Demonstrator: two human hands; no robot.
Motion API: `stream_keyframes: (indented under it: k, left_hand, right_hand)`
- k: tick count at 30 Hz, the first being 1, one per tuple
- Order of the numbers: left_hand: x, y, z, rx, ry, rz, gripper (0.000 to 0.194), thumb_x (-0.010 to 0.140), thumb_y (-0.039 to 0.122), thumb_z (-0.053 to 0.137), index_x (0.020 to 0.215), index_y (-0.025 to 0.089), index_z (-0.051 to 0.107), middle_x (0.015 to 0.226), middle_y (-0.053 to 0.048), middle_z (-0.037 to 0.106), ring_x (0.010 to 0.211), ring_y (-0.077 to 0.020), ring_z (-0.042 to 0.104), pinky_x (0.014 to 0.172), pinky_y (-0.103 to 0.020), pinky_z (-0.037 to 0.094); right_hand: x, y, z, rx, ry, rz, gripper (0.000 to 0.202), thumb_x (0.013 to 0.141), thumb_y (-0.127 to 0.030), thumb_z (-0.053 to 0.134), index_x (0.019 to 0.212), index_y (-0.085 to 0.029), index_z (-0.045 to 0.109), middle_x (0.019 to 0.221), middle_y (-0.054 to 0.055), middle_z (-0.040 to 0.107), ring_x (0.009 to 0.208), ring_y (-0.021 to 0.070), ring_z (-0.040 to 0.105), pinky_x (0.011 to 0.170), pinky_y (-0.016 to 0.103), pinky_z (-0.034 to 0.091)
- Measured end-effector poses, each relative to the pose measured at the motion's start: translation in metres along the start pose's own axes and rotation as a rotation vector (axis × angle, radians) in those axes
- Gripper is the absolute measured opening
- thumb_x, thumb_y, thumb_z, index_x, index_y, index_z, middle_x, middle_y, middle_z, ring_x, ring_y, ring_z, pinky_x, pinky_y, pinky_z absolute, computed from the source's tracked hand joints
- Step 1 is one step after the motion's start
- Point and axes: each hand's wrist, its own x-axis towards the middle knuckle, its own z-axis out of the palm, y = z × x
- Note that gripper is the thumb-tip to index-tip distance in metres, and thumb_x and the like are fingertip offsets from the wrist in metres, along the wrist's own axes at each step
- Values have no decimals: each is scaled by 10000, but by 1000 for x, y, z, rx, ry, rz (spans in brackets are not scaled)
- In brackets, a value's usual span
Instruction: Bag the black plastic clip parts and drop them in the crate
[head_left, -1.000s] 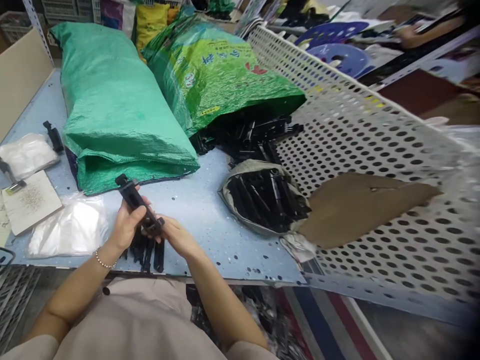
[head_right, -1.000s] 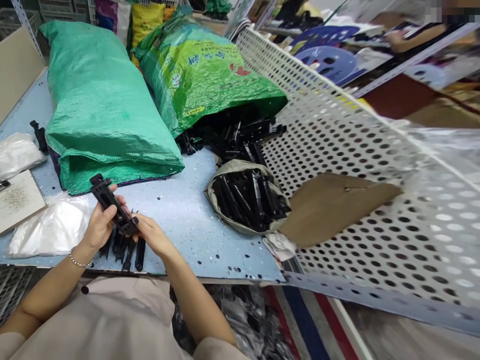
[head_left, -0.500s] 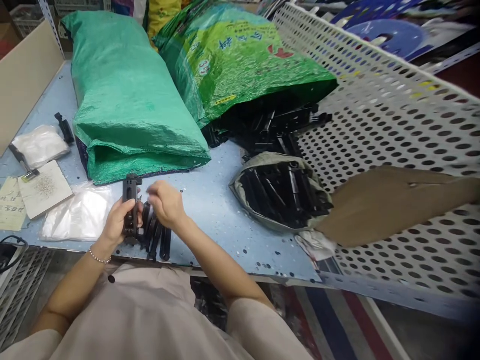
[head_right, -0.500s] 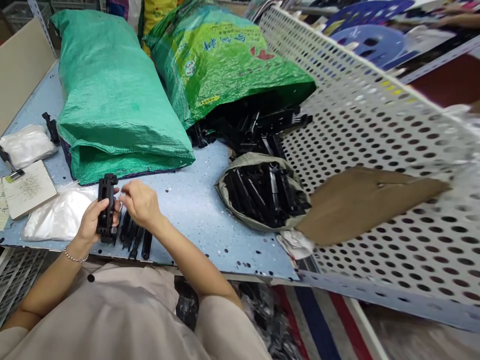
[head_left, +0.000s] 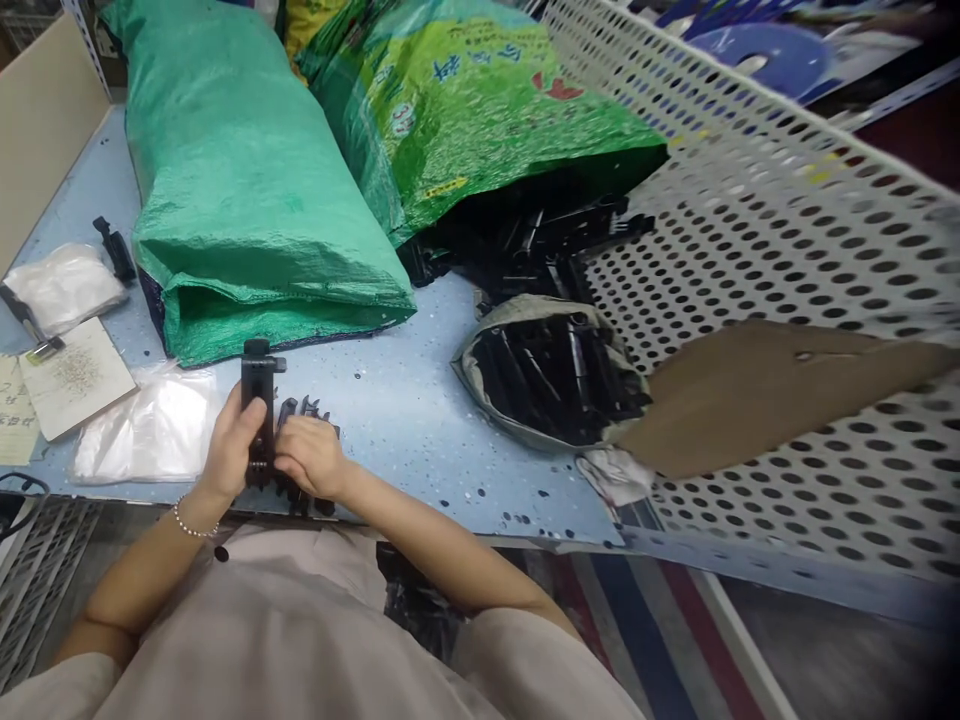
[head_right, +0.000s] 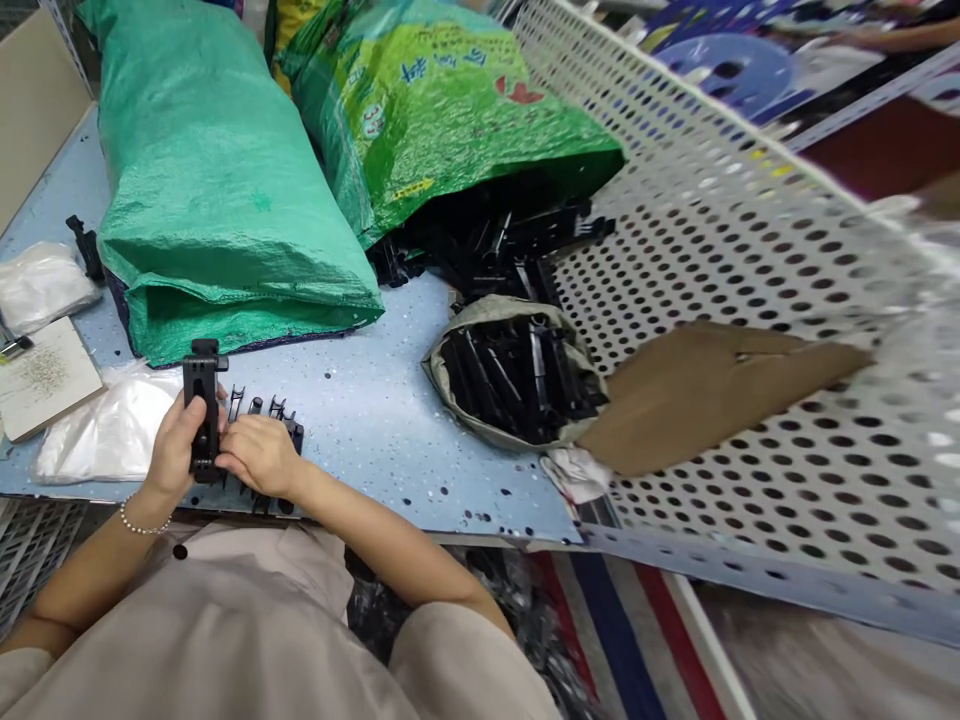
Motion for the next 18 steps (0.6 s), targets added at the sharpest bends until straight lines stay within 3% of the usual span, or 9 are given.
stream_keyframes:
  k: [4, 8, 11, 14, 18]
  left_hand:
    - [9, 4, -3, -105, -48, -170, 434, 833, 548, 677, 979, 140, 681, 655, 6, 603, 538, -86, 546, 534, -198, 435]
    - [19, 3, -3, -240, -14, -402, 365, 863, 441, 669, 1019, 112, 690, 763, -42, 673, 632, -126, 639, 595, -221, 522]
    - [21, 1, -1, -255, 9, -513, 352, 890, 409, 634, 1040, 95, 686, 786, -72, 688, 675, -157, 666, 597, -241, 544]
    - [19, 1, 1, -208, -44, -319, 394, 871, 474, 654, 1072, 136, 673, 786, -49, 669, 662, -138, 637, 594, -225, 527]
    - [15, 11, -4, 7, -116, 266, 648, 729, 724, 677, 1135, 221, 645, 909, -41, 639, 766, -152, 605, 685, -252, 524]
  right_hand:
    - [16, 3, -18, -202, -116, -228, 472, 1012, -552, 374, 846, -173, 600, 743, 41, 577, 678, 170, 447, 620, 323, 295]
    - [30, 8, -32, -289, -199, -403, 362, 1003, -484, 470, 852, -182, 601, 713, 10, 536, 698, 167, 455, 625, 321, 264]
    - [33, 11, -33, -274, -230, -422, 349, 1007, -444, 480, 811, -177, 589, 682, 0, 509, 679, 161, 450, 623, 318, 279]
    - [26, 12, -25, -181, -215, -319, 394, 1018, -456, 439, 759, -186, 562, 677, 5, 509, 652, 157, 445, 619, 310, 318]
    - [15, 8, -12, 181, -203, 134, 455, 1033, -515, 327, 815, -187, 555, 715, 24, 542, 691, 153, 491, 657, 291, 402]
